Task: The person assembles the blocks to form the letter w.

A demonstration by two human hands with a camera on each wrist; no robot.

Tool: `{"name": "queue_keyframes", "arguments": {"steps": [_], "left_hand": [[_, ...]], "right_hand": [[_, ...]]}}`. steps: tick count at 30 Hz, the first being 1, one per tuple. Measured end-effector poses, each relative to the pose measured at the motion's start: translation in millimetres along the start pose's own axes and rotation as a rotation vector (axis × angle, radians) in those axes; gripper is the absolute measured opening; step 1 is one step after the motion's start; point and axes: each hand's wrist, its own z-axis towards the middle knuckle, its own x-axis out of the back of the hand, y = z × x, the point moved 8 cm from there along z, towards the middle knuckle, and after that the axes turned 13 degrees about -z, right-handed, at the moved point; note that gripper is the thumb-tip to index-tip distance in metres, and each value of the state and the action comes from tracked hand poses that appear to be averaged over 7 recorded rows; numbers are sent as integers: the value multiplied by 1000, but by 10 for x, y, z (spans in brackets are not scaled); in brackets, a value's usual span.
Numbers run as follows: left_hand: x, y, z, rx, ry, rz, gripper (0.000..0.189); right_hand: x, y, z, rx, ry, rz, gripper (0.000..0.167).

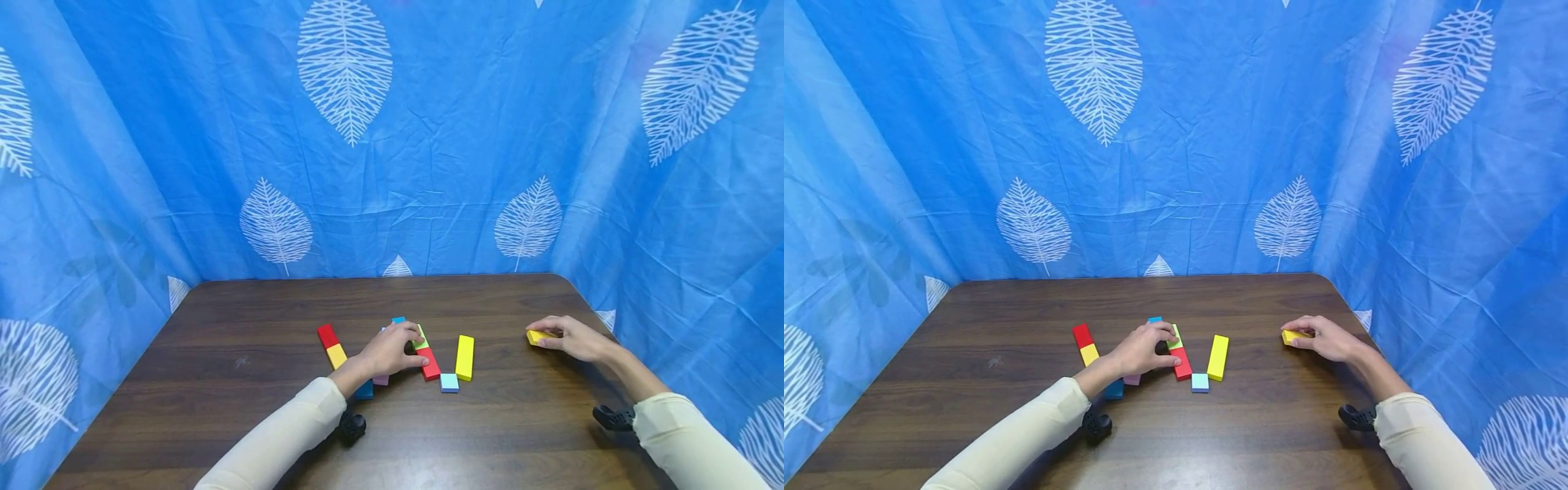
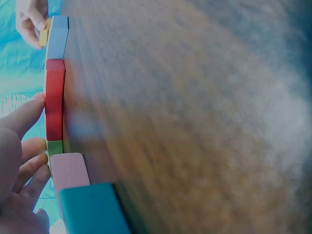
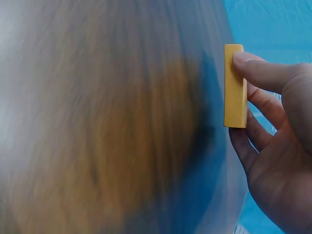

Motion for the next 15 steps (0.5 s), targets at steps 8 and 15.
{"name": "queue_keyframes", "arguments": {"steps": [8,15], "left_hand": [[-3,5,7,-14,0,9,45],[2,5,8,-16,2,10,45]], "right_hand": [[-37,-215,245,10,-35,-4,32],[-85,-400,489,42,-52,-20,32]]}}
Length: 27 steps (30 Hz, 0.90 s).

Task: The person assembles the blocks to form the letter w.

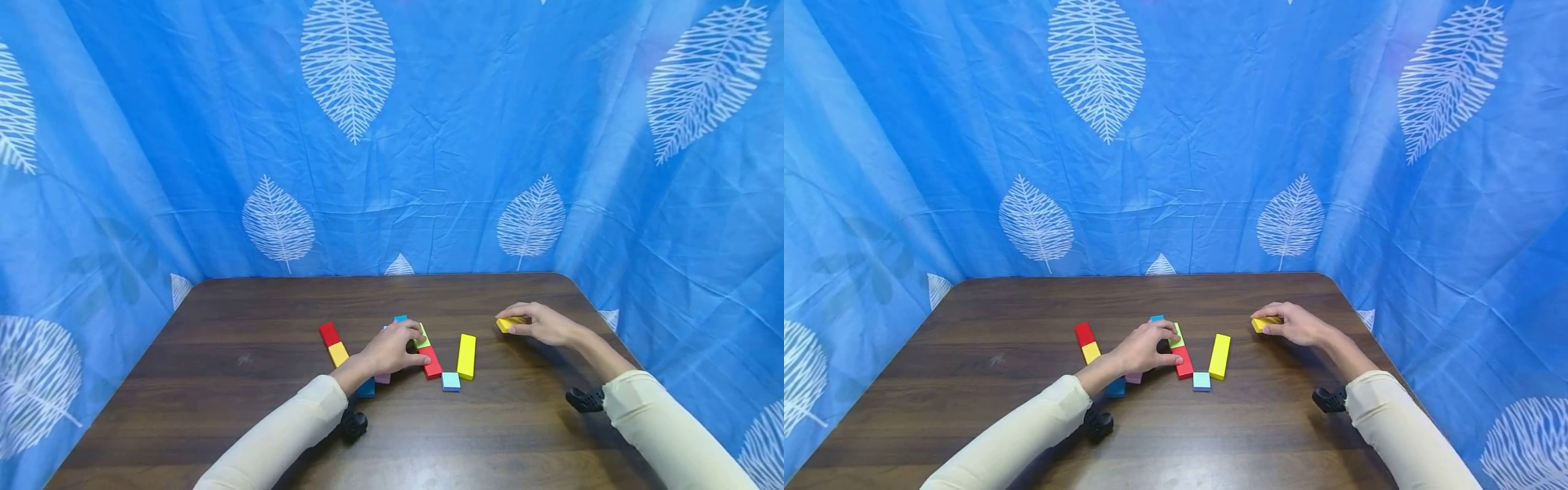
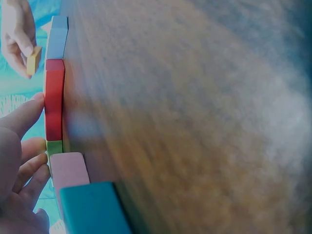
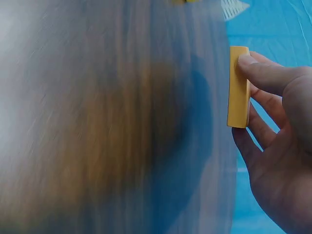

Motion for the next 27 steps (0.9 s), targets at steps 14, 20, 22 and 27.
{"name": "queue_keyframes", "arguments": {"steps": [14,20,22,27], "left_hand": [[17,1,12,6,-10,6,45],[18,-11,27,27,-16,1,46],[17,-14,29,33,-21,-2,47],[39,-12,29,30,-19,-6,46]], "right_hand": [[-199,-289,461,81,-57,-7,30],[-318,-414,564,147,-112,-50,32],[-341,-434,572,144,-120,-48,35],[-285,-373,547,31,-8,-42,42]]}}
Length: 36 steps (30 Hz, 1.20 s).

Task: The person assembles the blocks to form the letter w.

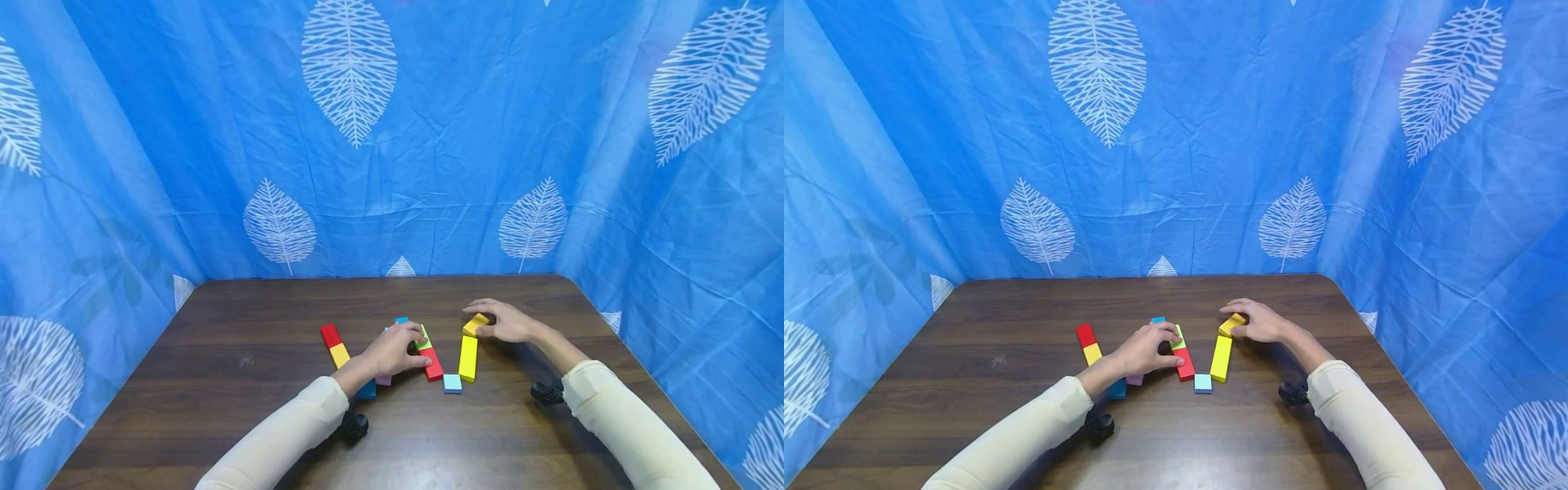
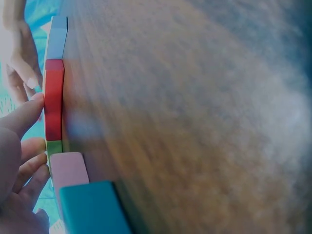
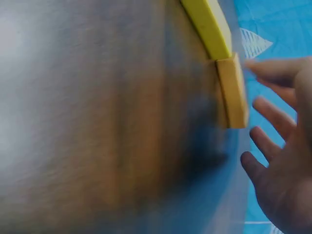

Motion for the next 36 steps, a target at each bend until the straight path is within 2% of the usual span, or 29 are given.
{"name": "queue_keyframes", "arguments": {"steps": [3,6,9,12,16,18,22,29,36], "left_hand": [[10,4,-5,-9,7,1,45],[9,8,-9,-17,8,5,45],[2,8,-9,-18,6,5,46],[-8,2,-8,-17,7,5,46],[-14,2,-16,-20,9,2,45],[-16,5,-20,-22,8,0,45],[-19,7,-16,-21,8,-4,46],[8,25,-16,-21,14,-15,46],[-6,9,-22,-9,11,-15,45]], "right_hand": [[8,71,-40,-79,86,-24,51],[-26,129,-60,-132,130,-43,54],[-58,166,-52,-166,135,-30,53],[-85,170,-32,-180,101,9,54],[-108,130,-15,-161,45,50,57],[-111,112,-20,-152,43,63,57],[-101,99,-74,-137,96,81,53],[-67,73,-151,-74,204,68,35],[-67,81,-135,-63,181,90,29]]}}
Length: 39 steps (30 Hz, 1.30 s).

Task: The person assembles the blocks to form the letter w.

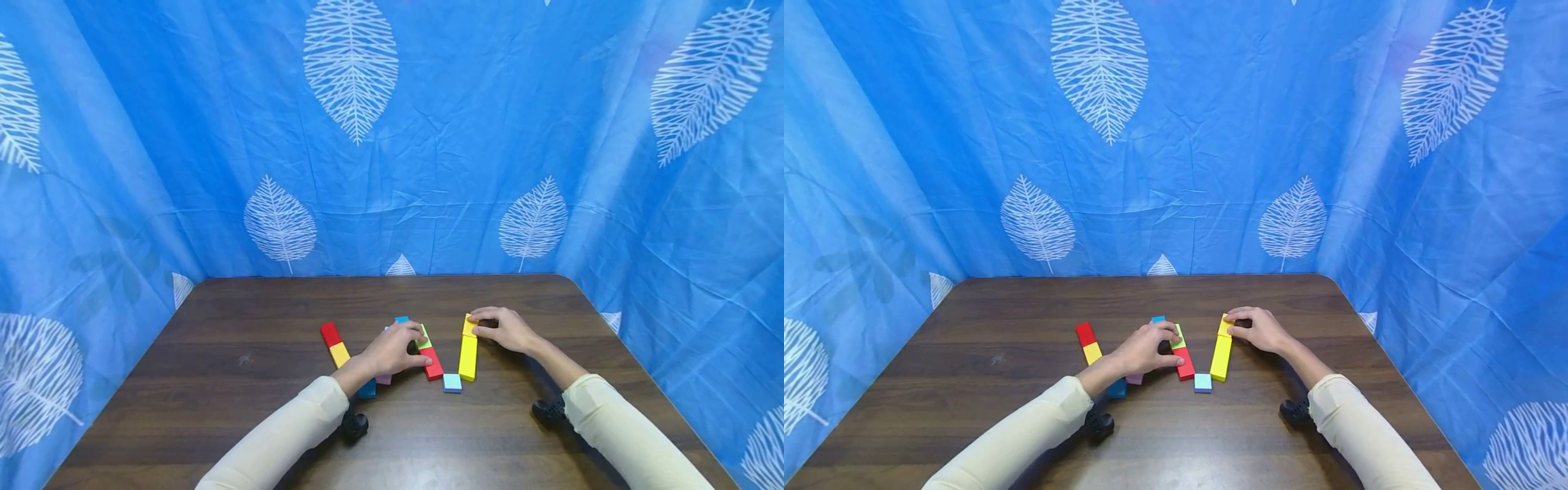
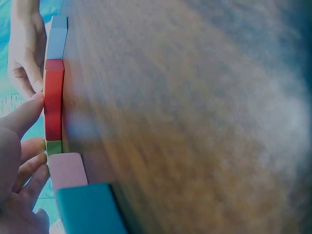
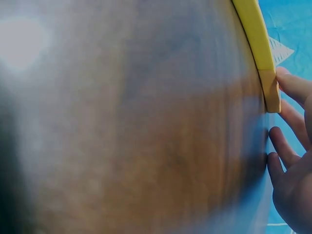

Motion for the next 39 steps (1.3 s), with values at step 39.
{"name": "queue_keyframes", "arguments": {"steps": [39], "left_hand": [[9,29,2,-3,-19,48,46]], "right_hand": [[-51,-51,-142,-27,-6,-62,58]]}}
